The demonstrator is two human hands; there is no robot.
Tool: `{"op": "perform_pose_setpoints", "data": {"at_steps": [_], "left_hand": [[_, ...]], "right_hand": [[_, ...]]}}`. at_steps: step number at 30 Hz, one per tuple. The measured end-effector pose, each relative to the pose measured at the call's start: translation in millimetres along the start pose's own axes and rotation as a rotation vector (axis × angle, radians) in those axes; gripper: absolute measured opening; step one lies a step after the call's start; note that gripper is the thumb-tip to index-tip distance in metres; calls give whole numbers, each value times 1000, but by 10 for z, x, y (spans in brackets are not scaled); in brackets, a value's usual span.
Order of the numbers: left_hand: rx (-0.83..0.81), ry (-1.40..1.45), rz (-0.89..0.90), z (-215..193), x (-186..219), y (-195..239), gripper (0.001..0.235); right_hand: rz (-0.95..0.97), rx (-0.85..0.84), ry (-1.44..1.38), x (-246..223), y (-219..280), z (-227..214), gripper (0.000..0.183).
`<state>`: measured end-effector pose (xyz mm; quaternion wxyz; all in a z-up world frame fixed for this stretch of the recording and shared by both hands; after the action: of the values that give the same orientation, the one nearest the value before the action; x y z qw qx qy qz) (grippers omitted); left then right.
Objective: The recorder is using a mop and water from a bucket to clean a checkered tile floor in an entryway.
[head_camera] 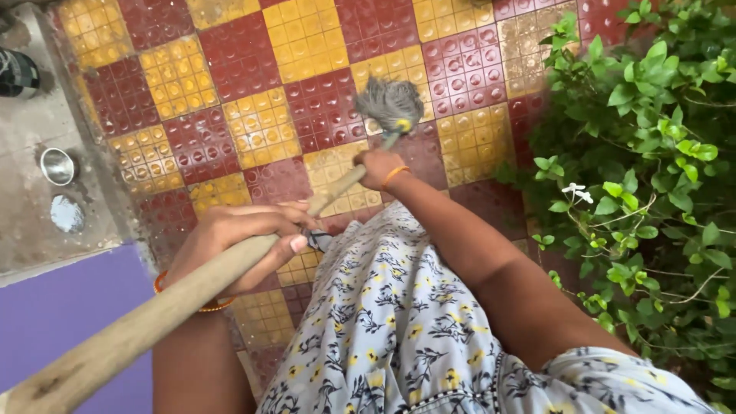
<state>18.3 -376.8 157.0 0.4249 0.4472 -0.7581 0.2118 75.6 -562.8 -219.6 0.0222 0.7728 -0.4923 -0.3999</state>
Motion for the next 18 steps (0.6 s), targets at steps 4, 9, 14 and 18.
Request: {"op": "perform_pose_setpoints", "data": {"at_steps": [4,9,14,18], "left_hand": [[-65,156,123,407,-335,-163,12],[-334,439,205,1331,-775,-728,18],[-494,574,308,2195,-902,-966,16],[-509,659,311,2334,-1006,-1048,18]], "right_hand": [[239,-34,55,646,568,-117,35],[662,89,-134,1411,1504,-86,40],[646,137,-111,2843,2243,992,53],[724,97,-128,2772,2253,904,82]]}}
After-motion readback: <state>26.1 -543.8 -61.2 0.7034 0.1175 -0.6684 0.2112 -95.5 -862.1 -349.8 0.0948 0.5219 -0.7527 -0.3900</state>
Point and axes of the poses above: each hand's wrist, its own y-axis away from the middle knuckle, its own z-axis out of the palm, x = y × z, the point moved 2 cm from there along -y, towards the middle knuckle
